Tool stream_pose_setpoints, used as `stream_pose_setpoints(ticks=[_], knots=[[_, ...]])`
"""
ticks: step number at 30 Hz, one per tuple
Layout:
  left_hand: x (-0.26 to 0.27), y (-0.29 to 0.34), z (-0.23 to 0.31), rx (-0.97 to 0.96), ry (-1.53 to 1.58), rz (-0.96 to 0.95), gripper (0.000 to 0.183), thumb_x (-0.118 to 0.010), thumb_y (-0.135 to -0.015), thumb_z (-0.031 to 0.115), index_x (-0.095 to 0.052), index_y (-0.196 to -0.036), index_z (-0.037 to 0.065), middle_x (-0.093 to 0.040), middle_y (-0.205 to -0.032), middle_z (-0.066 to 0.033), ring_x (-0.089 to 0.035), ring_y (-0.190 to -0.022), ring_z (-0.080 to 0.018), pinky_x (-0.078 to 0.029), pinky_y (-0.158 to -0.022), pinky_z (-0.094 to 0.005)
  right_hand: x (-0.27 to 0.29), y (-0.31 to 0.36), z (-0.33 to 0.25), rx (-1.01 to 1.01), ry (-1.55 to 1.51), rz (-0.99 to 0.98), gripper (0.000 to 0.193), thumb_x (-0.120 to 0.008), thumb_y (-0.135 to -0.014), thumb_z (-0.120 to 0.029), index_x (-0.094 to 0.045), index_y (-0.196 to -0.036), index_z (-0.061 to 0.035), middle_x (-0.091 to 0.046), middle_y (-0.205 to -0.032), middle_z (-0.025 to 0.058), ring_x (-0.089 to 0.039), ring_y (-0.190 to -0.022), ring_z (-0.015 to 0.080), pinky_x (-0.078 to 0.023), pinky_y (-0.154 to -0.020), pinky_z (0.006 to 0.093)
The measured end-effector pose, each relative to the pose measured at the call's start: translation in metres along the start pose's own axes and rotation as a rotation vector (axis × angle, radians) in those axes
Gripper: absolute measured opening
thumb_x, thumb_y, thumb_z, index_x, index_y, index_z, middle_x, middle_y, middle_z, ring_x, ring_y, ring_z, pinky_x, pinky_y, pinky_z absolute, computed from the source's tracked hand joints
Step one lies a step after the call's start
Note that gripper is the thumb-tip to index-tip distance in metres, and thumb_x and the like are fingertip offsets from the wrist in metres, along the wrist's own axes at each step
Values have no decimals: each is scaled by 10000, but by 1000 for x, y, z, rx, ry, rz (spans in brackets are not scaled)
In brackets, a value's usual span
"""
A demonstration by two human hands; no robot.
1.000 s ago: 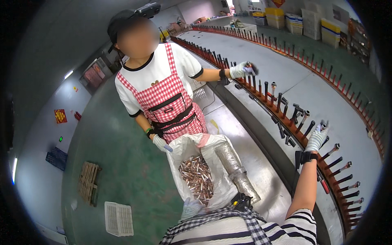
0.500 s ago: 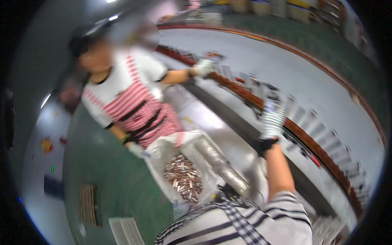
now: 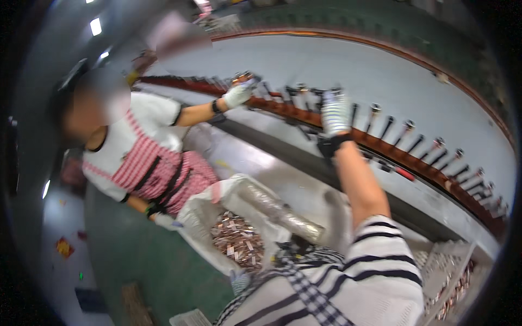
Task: The recorder and another worker are sorting and placing small cylindrical metal parts onto a series of vertical pegs on an industrial assembly or testing line.
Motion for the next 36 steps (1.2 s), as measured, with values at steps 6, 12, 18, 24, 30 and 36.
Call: stream_pose_setpoints(ticks=[6, 12, 18, 24, 30, 36], knots=[[86, 5, 65, 27, 136, 64, 303, -562, -791, 393, -669, -1020, 226, -644, -1018, -35, -474, -1164, -226, -146, -1069, -568, 32, 44, -80, 487, -628, 229, 467, -567, -832, 65, -478, -1273, -59, -575, -1121, 52, -557, -974, 115, -439, -874, 243], [87, -5, 57, 234, 187, -231, 403, -524, -819, 501, -636, -1130, 270, -645, -1066, -37, -449, -1200, -206, -102, -1086, -553, 32, 90, -15, 285, -770, 436, 409, -587, -793, 96, -538, -1165, -67, -575, -1105, 25, -547, -966, 108, -434, -900, 258], [49, -11, 36, 135, 182, -220, 486, -447, -818, 629, -652, -1098, 288, -629, -1132, -21, -412, -1253, -172, -90, -1094, -521, 53, 97, 1, 384, -116, 599, 324, -632, -748, 63, -585, -1044, -60, -409, -1309, 114, -529, -1002, 161, -457, -844, 278], [2, -8, 3, -13, 526, -67, 334, -465, -852, 492, -607, -1105, 328, -592, -1148, 30, -450, -1204, -133, -99, -1082, -549, 49, 34, -13, 509, -258, 435, 273, -632, -778, 2, -586, -1039, -61, -553, -1153, 106, -568, -940, 172, -462, -793, 277], [-15, -4, 3, -5, 96, -64, 277, -475, -855, 419, -597, -1076, 306, -605, -1080, 49, -483, -1150, -110, -110, -1090, -540, 21, 81, -127, 672, -746, -18, 280, -620, -753, 63, -586, -1004, -56, -597, -1045, 79, -574, -918, 161, -468, -809, 288], [-75, 3, -48, 240, 793, -258, 270, -470, -861, 392, -599, -1076, 292, -608, -1078, 43, -490, -1137, -108, -109, -1095, -537, -49, 259, -145, 644, -757, -931, 388, -671, -755, -51, -568, -1129, -53, -568, -1067, 127, -557, -974, 238, -448, -866, 332]])
Point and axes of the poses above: each hand's wrist, its own y-axis away from the middle knuckle, its own x-axis out of the back of the hand, z = x × y, the point moved 6 cm from there along -y, towards the middle knuckle
